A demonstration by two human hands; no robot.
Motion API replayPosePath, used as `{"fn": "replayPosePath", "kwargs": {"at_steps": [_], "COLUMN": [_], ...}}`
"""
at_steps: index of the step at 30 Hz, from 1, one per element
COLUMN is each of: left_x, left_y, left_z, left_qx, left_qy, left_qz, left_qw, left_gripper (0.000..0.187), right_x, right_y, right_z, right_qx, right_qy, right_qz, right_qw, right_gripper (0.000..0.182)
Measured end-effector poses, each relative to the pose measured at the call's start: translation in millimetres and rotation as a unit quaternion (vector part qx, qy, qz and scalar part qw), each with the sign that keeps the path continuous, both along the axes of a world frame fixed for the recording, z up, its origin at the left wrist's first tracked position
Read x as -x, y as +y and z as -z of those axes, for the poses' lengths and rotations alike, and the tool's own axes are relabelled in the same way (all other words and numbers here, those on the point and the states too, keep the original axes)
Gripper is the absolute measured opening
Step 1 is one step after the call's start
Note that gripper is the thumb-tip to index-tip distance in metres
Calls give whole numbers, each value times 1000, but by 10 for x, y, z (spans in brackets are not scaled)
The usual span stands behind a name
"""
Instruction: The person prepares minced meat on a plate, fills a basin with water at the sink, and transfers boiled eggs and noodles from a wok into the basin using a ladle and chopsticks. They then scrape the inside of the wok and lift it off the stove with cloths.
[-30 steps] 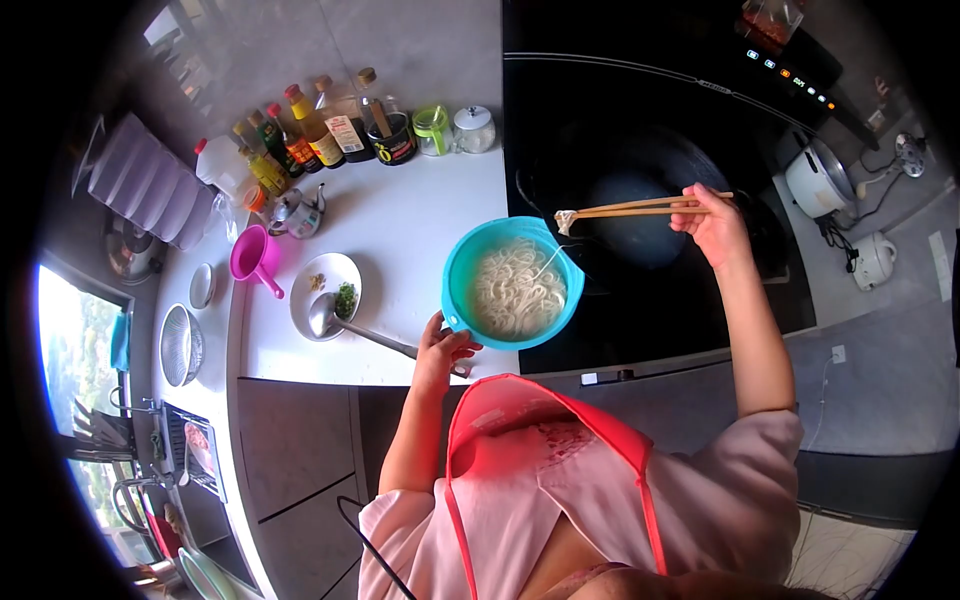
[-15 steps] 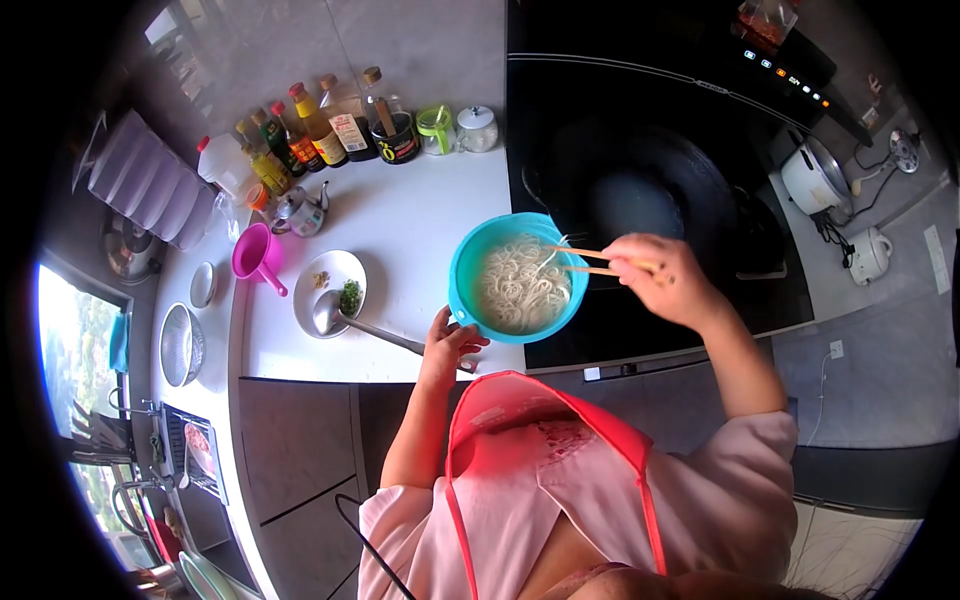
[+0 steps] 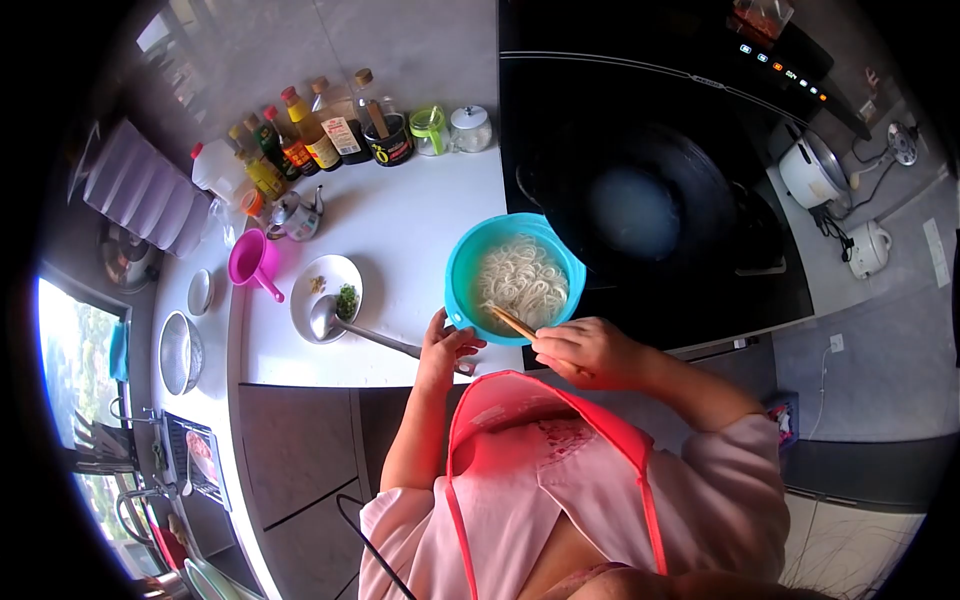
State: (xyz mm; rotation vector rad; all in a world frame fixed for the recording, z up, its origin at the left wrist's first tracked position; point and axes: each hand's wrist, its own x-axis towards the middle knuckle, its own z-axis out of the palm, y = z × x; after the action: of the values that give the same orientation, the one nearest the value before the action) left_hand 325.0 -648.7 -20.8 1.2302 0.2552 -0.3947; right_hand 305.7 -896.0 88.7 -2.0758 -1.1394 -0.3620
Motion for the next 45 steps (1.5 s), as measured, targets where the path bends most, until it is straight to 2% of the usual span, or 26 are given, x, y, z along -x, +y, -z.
{"fn": "replayPosePath", "kwargs": {"at_steps": [3, 6, 9, 11, 12, 14, 18, 22, 26, 27, 29, 35, 39, 45], "left_x": [0, 2, 7, 10, 13, 12, 9, 11, 20, 19, 18, 26, 35, 29], "left_y": [-4, -12, -28, -33, -36, -45, -59, -58, -65, -73, -80, -101, -85, -70], "left_z": [2, -2, -43, -58, -65, -81, -83, -50, -32, -37, -50, -50, -26, -17], "left_qx": [2, -10, -11, -9, -7, -10, -8, -15, -8, -5, -5, 5, 9, 15], "left_qy": [3, 10, 16, 17, 16, 21, 20, 22, 23, 25, 27, 30, 22, 26], "left_qz": [-4, -6, -14, -15, -17, -20, -27, -34, -45, -50, -53, -69, -64, -57], "left_qw": [1000, 1000, 1000, 1000, 1000, 1000, 999, 999, 999, 998, 998, 997, 998, 998], "left_gripper": [51, 49, 47, 46, 46, 46, 47, 47, 47, 47, 47, 49, 46, 46], "right_x": [-51, -168, -400, -647, -732, -886, -1166, -1268, -1285, -1314, -1378, -1678, -1671, -1525], "right_y": [-76, -494, -1072, -1586, -1725, -1926, -2186, -2584, -3068, -3063, -3027, -2603, -2411, -2210], "right_z": [-44, -472, -660, -554, -462, -256, 52, -18, -69, -33, 64, 593, 599, 310], "right_qx": [35, -95, -243, -221, -221, -199, -253, -312, -283, -283, -313, -392, -423, -454], "right_qy": [52, 94, 225, 316, 316, 424, 404, 388, 409, 409, 455, 495, 504, 498], "right_qz": [2, 111, 253, 310, 311, 272, 302, 364, 390, 389, 390, 304, 285, 269], "right_qw": [998, 985, 909, 869, 869, 841, 825, 787, 775, 775, 737, 714, 697, 688], "right_gripper": [16, 15, 19, 21, 21, 21, 21, 21, 17, 17, 16, 21, 21, 19]}}
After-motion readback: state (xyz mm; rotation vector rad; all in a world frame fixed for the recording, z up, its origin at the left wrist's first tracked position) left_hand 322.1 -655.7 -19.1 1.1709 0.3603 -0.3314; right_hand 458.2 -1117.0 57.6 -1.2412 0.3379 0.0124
